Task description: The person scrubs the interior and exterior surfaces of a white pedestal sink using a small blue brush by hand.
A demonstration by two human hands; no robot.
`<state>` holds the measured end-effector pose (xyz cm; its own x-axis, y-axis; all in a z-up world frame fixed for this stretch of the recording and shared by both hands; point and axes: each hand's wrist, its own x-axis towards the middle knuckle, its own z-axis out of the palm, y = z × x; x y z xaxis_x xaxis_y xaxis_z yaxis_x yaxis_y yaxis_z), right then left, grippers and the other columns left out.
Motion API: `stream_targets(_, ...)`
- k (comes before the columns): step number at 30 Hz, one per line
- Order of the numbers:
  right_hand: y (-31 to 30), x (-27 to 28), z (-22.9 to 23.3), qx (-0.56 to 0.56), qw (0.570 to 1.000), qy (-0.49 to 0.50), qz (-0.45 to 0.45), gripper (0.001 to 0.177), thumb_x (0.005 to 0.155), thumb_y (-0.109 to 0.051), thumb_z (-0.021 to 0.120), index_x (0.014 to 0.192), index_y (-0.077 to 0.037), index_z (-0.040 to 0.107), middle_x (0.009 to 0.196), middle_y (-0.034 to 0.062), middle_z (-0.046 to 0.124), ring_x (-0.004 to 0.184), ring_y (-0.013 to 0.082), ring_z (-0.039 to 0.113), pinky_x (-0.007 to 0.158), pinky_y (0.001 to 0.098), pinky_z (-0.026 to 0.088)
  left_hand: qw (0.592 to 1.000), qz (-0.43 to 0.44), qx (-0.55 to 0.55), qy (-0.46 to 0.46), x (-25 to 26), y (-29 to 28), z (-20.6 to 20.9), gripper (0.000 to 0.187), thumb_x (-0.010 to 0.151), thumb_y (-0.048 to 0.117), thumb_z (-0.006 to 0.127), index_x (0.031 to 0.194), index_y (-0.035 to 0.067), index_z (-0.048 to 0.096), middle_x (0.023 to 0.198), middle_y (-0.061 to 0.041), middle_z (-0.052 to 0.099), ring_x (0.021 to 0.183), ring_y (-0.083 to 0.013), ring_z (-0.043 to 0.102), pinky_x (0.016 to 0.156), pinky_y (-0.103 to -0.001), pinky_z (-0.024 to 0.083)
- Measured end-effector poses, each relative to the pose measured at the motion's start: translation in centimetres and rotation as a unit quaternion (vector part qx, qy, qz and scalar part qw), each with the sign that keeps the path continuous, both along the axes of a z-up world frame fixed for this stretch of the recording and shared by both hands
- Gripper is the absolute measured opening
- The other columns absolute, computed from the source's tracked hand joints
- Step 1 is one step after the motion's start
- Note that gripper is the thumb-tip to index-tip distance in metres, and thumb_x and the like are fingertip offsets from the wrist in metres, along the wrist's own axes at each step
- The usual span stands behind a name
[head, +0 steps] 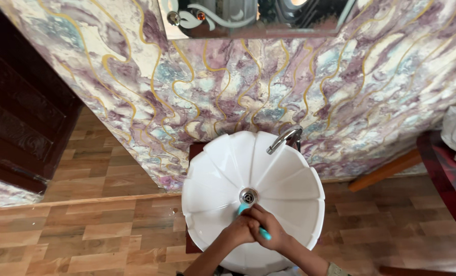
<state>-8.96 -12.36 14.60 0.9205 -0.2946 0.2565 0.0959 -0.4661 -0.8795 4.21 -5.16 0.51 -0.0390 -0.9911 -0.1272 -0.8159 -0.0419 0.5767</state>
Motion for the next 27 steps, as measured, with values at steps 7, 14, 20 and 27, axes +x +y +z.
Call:
stream_targets(7, 4.5, 1.3, 0.0, -0.071, 0.994, -0.07, 0.045, 0.045, 0.091, -0.022, 0.06, 0.127, 0.006, 0.061, 0.112, 0.0246, 0.06, 0.099, 0.0443, 0.065, 0.088, 0.0453, 0.056, 0.998, 0.002, -0.045, -0.034, 0.1, 5.9, 0.7, 0.026, 0.089, 0.029, 0.058, 0.101, 0.009, 0.071, 0.113, -0.012, 0.072, 0.116, -0.0293, 0.064, 0.102, -0.043, 0.05)
stream_targets(14, 3.2, 2.7, -1.4, -0.054, 0.998, 0.009, -0.007, 0.046, 0.095, -0.028, 0.058, 0.131, 0.0, 0.059, 0.122, 0.0242, 0.061, 0.101, 0.046, 0.067, 0.089, 0.0473, 0.057, 0.997, -0.032, 0.012, -0.07, 2.7, 3.4, 1.0, 0.029, 0.091, 0.03, 0.057, 0.103, 0.01, 0.072, 0.117, -0.011, 0.072, 0.122, -0.0281, 0.062, 0.107, -0.042, 0.047)
stream_targets(20, 6.2, 4.6, -3.1, -0.124, 0.987, 0.101, -0.016, 0.042, 0.088, -0.027, 0.063, 0.126, -0.01, 0.065, 0.12, 0.0198, 0.064, 0.092, 0.0434, 0.068, 0.079, 0.0476, 0.058, 0.996, 0.011, -0.066, -0.057, 5.3, 6.3, -1.1, 0.029, 0.082, 0.025, 0.065, 0.105, 0.006, 0.067, 0.113, -0.013, 0.07, 0.112, -0.0279, 0.063, 0.1, -0.038, 0.051)
stream_targets(27, 1.5, 7.1, -1.1, -0.184, 0.982, 0.033, 0.033, 0.052, 0.064, -0.02, 0.072, 0.114, -0.004, 0.066, 0.101, 0.0207, 0.063, 0.085, 0.0446, 0.066, 0.069, 0.0494, 0.055, 0.966, 0.102, -0.052, 0.232, 6.3, 2.3, -5.3, 0.024, 0.091, 0.024, 0.059, 0.112, 0.011, 0.062, 0.107, -0.015, 0.069, 0.098, -0.0345, 0.065, 0.081, -0.045, 0.054)
